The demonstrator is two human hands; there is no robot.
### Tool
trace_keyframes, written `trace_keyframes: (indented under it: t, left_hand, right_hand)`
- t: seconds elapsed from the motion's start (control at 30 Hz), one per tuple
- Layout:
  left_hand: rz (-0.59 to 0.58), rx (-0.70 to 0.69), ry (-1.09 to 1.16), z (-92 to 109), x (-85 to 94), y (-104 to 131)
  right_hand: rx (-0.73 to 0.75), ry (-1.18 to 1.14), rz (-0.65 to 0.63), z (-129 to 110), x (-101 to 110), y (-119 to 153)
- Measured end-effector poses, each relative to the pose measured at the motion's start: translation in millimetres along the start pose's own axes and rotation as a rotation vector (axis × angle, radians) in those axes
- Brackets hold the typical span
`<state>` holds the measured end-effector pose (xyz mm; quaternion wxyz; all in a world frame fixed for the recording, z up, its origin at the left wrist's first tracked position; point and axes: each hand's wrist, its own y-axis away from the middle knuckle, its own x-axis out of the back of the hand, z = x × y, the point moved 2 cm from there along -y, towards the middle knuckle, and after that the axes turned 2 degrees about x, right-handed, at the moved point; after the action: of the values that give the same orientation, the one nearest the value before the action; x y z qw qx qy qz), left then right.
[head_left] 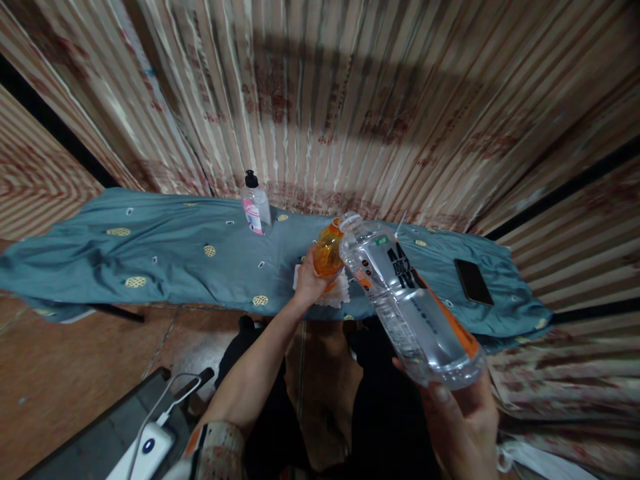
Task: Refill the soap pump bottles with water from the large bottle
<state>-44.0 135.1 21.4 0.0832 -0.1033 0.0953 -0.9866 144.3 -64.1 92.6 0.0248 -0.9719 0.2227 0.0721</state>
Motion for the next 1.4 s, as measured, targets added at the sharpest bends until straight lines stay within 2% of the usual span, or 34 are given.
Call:
trace_keyframes:
  t: [0.73, 1.4]
  left_hand:
    - [0.01, -0.005, -0.032, 1.4, -0.7, 0.4]
    - [-0.012, 0.001, 0.025, -1.7, -0.8, -0.9]
  right_hand:
    - [-0.007, 0.013, 0.018, -0.9, -2.1, -0.2]
    - [-0.007, 0.003, 0.022, 3.2, 0.2, -0.4]
